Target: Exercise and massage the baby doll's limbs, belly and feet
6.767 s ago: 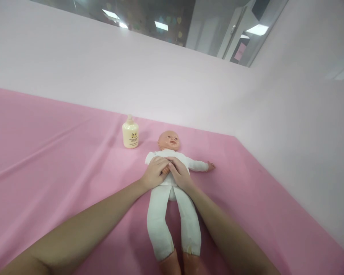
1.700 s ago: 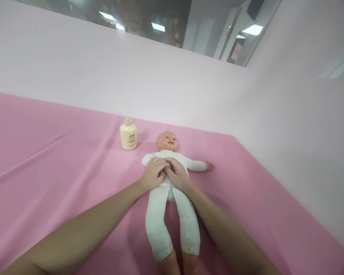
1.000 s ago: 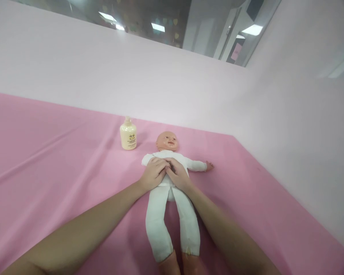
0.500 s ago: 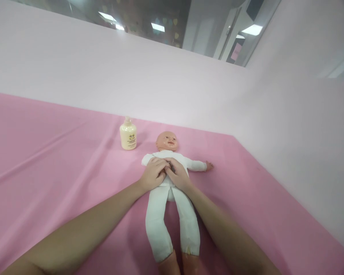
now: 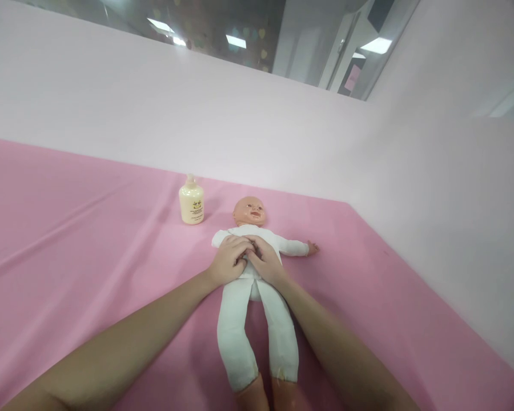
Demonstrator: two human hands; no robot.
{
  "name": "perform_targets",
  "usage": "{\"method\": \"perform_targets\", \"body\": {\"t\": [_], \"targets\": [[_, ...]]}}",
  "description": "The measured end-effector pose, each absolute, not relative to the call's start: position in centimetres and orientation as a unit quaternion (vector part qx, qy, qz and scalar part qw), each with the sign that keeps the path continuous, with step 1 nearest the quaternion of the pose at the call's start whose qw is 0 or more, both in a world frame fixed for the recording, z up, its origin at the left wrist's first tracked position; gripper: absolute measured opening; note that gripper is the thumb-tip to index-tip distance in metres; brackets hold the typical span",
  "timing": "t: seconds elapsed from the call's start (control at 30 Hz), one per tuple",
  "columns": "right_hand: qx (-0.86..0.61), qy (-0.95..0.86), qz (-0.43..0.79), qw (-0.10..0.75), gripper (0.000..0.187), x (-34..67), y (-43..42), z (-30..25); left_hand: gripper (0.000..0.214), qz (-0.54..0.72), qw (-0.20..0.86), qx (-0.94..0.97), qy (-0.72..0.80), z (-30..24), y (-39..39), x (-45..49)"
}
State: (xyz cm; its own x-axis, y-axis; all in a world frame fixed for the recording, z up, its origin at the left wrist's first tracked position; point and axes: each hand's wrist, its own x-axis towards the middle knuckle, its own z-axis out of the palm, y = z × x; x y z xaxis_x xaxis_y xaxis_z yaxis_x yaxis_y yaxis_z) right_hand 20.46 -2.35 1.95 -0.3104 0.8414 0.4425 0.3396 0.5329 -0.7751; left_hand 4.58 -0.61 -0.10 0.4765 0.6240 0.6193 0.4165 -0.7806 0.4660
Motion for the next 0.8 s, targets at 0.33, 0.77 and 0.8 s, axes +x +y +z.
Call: {"method": "perform_targets", "body": {"t": [0.33,0.77,0.8], "targets": [[-0.395,-0.746,0.3,0.444,0.033,20.38,-2.41,2.09,0.042,0.468,0.121,0.821,0.304,-0.5,-0.65,4.75],[-0.395,-0.742,0.302,0.45,0.031,20.41,-2.28,1.7,0.023,0.468,0.122,0.822,0.3,-0.49,-0.11,4.74],[-0.395,-0.742,0.302,0.45,0.031,20.41,-2.26,1.67,0.023,0.468,0.121,0.822,0.301,-0.5,-0.11,4.73]]}}
